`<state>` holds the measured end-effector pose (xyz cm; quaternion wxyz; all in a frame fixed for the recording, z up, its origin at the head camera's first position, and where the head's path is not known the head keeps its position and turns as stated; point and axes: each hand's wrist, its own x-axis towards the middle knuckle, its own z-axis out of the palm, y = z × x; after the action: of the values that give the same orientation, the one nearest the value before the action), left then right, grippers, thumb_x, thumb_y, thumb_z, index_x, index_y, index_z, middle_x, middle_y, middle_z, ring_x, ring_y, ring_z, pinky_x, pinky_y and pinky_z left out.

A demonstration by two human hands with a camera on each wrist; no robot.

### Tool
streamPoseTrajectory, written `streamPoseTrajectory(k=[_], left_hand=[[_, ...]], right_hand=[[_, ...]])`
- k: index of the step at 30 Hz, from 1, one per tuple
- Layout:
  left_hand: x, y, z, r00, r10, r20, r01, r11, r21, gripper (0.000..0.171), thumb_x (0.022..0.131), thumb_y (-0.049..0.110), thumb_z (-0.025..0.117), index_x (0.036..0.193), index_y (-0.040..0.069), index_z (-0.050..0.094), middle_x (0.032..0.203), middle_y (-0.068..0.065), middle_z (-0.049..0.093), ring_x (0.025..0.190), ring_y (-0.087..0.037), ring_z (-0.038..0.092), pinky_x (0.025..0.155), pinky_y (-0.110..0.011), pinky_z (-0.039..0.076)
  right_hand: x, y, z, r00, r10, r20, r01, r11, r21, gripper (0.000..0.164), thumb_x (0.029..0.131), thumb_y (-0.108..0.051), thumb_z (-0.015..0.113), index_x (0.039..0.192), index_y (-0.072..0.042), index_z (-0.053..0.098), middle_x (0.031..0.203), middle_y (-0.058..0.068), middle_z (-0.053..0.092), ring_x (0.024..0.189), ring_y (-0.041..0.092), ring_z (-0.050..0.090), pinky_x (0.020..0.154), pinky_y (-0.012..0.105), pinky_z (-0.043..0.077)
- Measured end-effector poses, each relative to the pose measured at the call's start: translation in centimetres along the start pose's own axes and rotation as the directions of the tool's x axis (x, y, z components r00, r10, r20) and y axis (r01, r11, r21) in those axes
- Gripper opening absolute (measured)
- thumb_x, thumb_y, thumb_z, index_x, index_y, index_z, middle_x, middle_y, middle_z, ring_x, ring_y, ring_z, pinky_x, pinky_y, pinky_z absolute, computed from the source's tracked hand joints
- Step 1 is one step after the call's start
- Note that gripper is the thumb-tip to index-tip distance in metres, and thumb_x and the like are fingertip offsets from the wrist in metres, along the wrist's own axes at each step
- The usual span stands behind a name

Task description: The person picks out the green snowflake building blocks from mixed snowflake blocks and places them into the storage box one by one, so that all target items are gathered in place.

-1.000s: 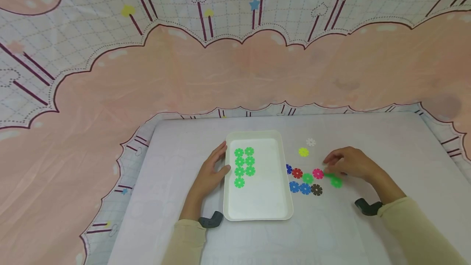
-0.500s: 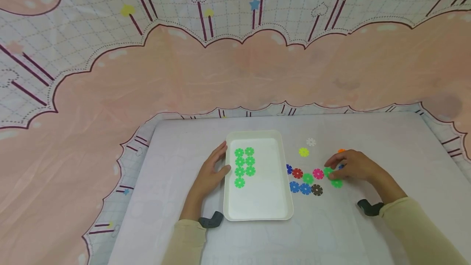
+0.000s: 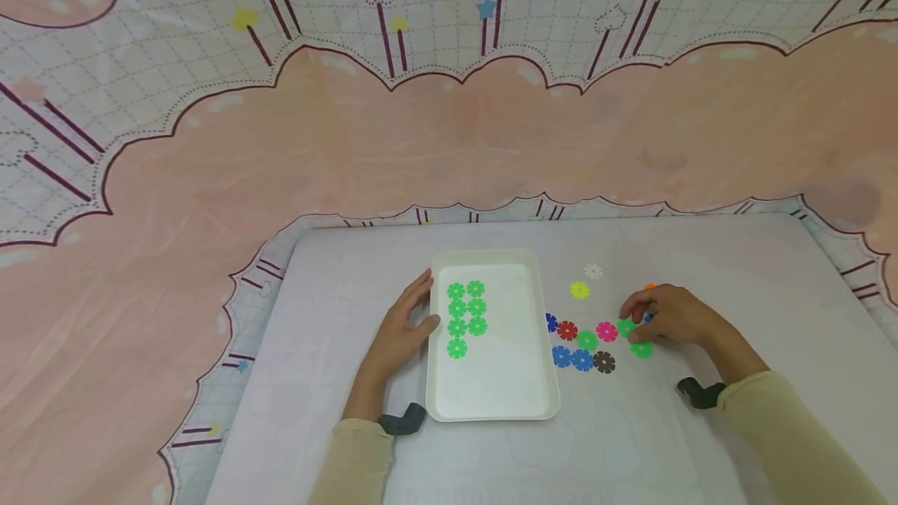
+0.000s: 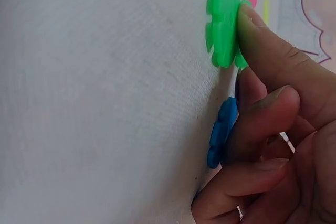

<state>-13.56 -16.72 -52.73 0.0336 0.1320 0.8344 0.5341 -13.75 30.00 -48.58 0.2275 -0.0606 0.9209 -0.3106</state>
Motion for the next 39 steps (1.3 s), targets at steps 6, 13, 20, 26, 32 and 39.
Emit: streamPoseTrajectory(k=[6, 13, 20, 26, 32, 39], left_hand=[[0.0, 0.0, 0.0, 1.000, -0.004, -0.002, 0.004, 1.000, 0.006, 0.064, 0.095, 0.010, 0.068, 0.155, 0.011, 0.044, 0.166, 0.013, 0.033, 0.151, -0.020, 0.038, 0.128, -0.052, 0.019], [-0.1, 0.1, -0.1, 1.000, 0.005, -0.008, -0.005, 1.000, 0.003, 0.065, 0.094, 0.009, 0.068, 0.154, 0.011, 0.045, 0.166, 0.010, 0.033, 0.151, -0.022, 0.038, 0.127, -0.055, 0.019], [-0.1, 0.1, -0.1, 1.000, 0.016, -0.009, -0.016, 1.000, -0.001, 0.064, 0.094, 0.009, 0.068, 0.154, 0.010, 0.045, 0.166, 0.009, 0.034, 0.151, -0.023, 0.039, 0.127, -0.055, 0.019], [-0.1, 0.1, -0.1, 1.000, -0.003, -0.005, 0.003, 1.000, -0.007, 0.064, 0.095, 0.010, 0.068, 0.155, 0.011, 0.044, 0.166, 0.012, 0.033, 0.152, -0.021, 0.038, 0.128, -0.053, 0.019], [0.0, 0.1, 0.0, 1.000, -0.009, -0.001, 0.009, 1.000, -0.011, 0.064, 0.095, 0.010, 0.067, 0.155, 0.011, 0.044, 0.166, 0.013, 0.032, 0.151, -0.021, 0.039, 0.128, -0.054, 0.019], [0.0, 0.2, -0.1, 1.000, -0.008, -0.001, 0.008, 1.000, -0.005, 0.064, 0.095, 0.010, 0.067, 0.155, 0.012, 0.044, 0.166, 0.013, 0.032, 0.150, -0.021, 0.040, 0.128, -0.054, 0.019]], right_hand=[[0.1, 0.0, 0.1, 1.000, 0.001, 0.002, -0.001, 1.000, 0.018, 0.036, 0.075, -0.025, 0.090, 0.105, -0.013, 0.073, 0.094, 0.002, 0.064, 0.085, 0.020, 0.055, 0.063, 0.028, 0.050], [0.1, 0.0, 0.2, 1.000, 0.003, -0.007, -0.003, 0.999, 0.037, 0.036, 0.075, -0.025, 0.091, 0.103, -0.012, 0.072, 0.092, 0.003, 0.063, 0.082, 0.020, 0.055, 0.062, 0.027, 0.052], [0.3, 0.0, 0.2, 0.999, 0.026, -0.022, -0.025, 0.999, 0.043, 0.037, 0.074, -0.028, 0.091, 0.102, -0.012, 0.071, 0.090, 0.003, 0.062, 0.080, 0.021, 0.055, 0.062, 0.029, 0.053], [0.5, 0.1, 0.4, 0.998, 0.039, -0.048, -0.035, 0.997, 0.072, 0.039, 0.076, -0.026, 0.090, 0.105, -0.009, 0.071, 0.089, 0.004, 0.062, 0.076, 0.020, 0.055, 0.059, 0.028, 0.053], [1.2, 0.1, 0.4, 0.994, 0.062, -0.092, -0.058, 0.997, 0.047, 0.040, 0.077, -0.029, 0.089, 0.106, -0.009, 0.070, 0.089, 0.004, 0.062, 0.076, 0.021, 0.055, 0.060, 0.029, 0.052], [2.0, -0.3, 0.0, 0.990, 0.070, -0.120, -0.069, 0.998, 0.015, 0.041, 0.078, -0.032, 0.089, 0.106, -0.009, 0.071, 0.092, 0.006, 0.063, 0.086, 0.022, 0.054, 0.064, 0.029, 0.051]])
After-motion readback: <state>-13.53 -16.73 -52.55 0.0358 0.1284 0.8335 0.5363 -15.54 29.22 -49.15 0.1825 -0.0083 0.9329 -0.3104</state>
